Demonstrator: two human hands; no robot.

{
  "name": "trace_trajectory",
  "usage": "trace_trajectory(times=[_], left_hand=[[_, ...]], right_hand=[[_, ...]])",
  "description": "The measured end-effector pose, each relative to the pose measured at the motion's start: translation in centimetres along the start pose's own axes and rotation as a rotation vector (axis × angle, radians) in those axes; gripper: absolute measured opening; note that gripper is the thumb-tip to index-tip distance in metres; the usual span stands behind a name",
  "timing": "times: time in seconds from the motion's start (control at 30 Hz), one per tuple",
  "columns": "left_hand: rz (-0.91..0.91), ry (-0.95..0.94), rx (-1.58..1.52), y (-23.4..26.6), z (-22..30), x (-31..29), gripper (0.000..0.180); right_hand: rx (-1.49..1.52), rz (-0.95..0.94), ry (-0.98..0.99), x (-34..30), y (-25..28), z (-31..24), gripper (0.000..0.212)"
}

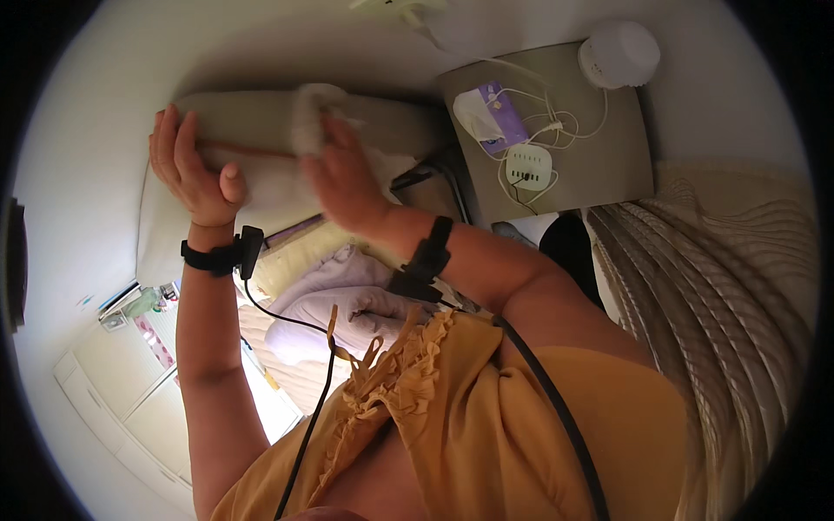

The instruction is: Cleaning various surfaces in a bedroom including a window sill, bedside table, headboard, and wardrobe.

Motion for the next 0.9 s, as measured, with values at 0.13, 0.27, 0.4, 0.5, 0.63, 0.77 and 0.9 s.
trace_trajectory(times=[0.13,0.27,0.4,0.5,0.63,0.77,0.9], left_hand=[[-0.009,-0.016,-0.042,-0.4,0.5,1.0,0.076],[0.027,-0.001,-0.029,-0.6,0.1,0.6,0.08],[0.034,0.038,-0.032,-0.6,-0.3,0.2,0.083],[0.006,0.036,0.057,-1.1,-0.1,0.1,0.082],[0.074,-0.001,-0.034,-1.7,-0.7,0.3,0.085],[0.109,0.056,-0.072,-1.4,-0.9,0.4,0.082],[0.238,-0.024,-0.139,-1.2,-1.9,-1.2,0.069]], right_hand=[[0.078,-0.001,0.184,2.9,2.8,-3.0,0.038],[0.095,-0.016,0.087,0.5,2.3,4.2,0.038],[-0.35,0.002,0.057,-3.3,1.2,16.4,0.035],[-0.202,-0.417,-0.44,-3.9,0.0,23.9,0.03],[-0.03,-0.262,-0.637,-6.4,1.3,36.3,0.034],[0.39,-0.1,-0.906,-7.7,1.5,37.7,0.039],[0.761,0.009,-0.969,-7.1,-1.0,24.8,0.044]])
Point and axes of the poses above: each hand's wrist, its own x-axis towards the middle knuckle, its own y-axis out of the back of the hand, z = x × y, the point moved 7 cm from there along x, towards the middle knuckle, and after that the axes turned 13 degrees about -z, right-handed, at the moved point
